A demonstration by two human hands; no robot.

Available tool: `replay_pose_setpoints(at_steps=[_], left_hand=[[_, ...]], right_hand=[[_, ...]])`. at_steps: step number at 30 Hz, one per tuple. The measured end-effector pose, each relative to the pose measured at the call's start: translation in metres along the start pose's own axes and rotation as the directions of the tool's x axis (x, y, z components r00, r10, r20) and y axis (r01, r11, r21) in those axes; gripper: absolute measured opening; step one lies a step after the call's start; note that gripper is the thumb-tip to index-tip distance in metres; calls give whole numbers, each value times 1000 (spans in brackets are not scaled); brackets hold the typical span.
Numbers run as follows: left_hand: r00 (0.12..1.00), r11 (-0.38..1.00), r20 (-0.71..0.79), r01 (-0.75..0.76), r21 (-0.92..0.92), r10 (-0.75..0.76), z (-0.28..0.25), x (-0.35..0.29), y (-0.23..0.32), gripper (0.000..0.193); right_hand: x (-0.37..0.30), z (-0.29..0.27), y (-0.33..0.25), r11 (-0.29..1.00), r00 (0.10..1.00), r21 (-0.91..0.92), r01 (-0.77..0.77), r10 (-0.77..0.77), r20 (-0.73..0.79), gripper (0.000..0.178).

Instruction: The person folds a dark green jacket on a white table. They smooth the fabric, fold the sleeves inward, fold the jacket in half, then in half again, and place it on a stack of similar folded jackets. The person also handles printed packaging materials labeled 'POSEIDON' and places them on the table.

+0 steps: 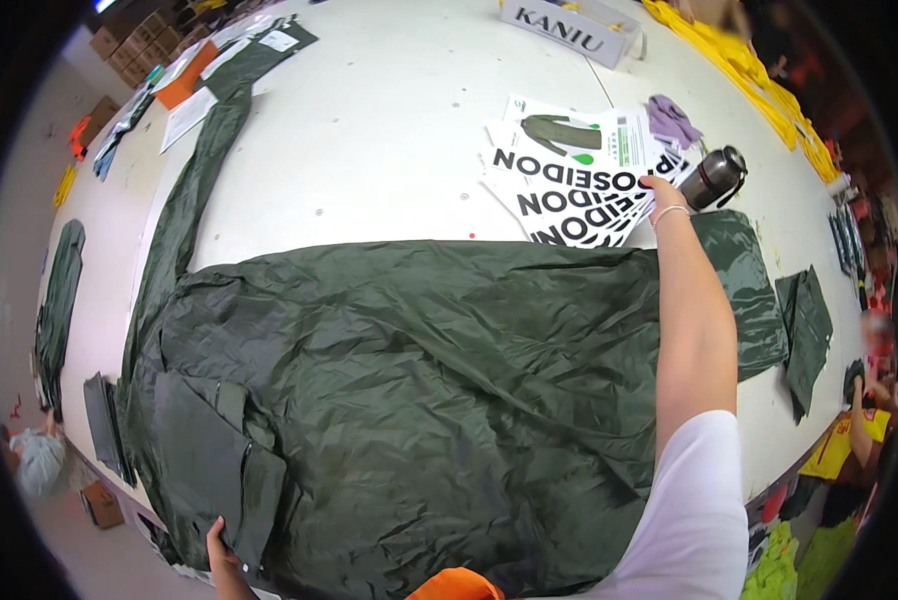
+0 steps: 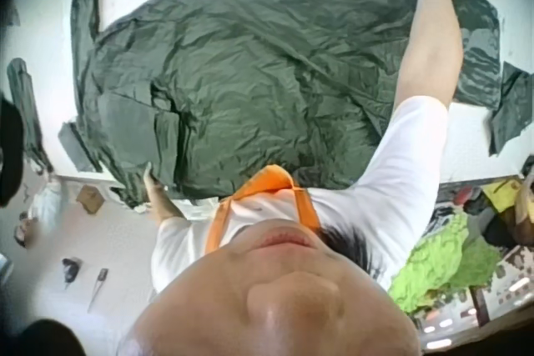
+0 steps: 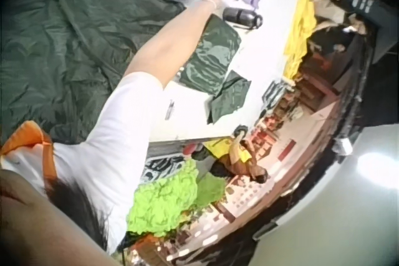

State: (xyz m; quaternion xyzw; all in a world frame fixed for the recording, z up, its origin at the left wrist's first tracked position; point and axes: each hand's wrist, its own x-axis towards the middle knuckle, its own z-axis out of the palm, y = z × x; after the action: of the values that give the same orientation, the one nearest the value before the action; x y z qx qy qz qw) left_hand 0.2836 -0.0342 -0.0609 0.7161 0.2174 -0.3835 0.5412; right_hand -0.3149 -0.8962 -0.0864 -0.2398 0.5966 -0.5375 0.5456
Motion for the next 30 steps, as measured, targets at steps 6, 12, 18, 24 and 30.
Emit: replay_pose_setpoints(at_steps=[6,12,18,24,30], left_hand=[[998,997,53,-15,-77,20,-18,7,-10,48],[992,991,-66,-111,-69,107,-6,4,-6,59],[209,115,9,-576,809,978,9,-93,80,90],[338,596,761,-799,-78,554,112,-124,140,86],[329,987,937,59,-148,120,111,-99,12,43]], right_hand=[[-173,131,-105,768,747,-34,639,-610,265,35],[-364,171,-193,706,479,59,706,-536,695,30],[-549,152,-195,691,347,-56,721,-290,892,27],[-679,157,-102,802,422,-383,459,182,888,33],[-725,172,-4,843,467,-522,127,414,782,27]])
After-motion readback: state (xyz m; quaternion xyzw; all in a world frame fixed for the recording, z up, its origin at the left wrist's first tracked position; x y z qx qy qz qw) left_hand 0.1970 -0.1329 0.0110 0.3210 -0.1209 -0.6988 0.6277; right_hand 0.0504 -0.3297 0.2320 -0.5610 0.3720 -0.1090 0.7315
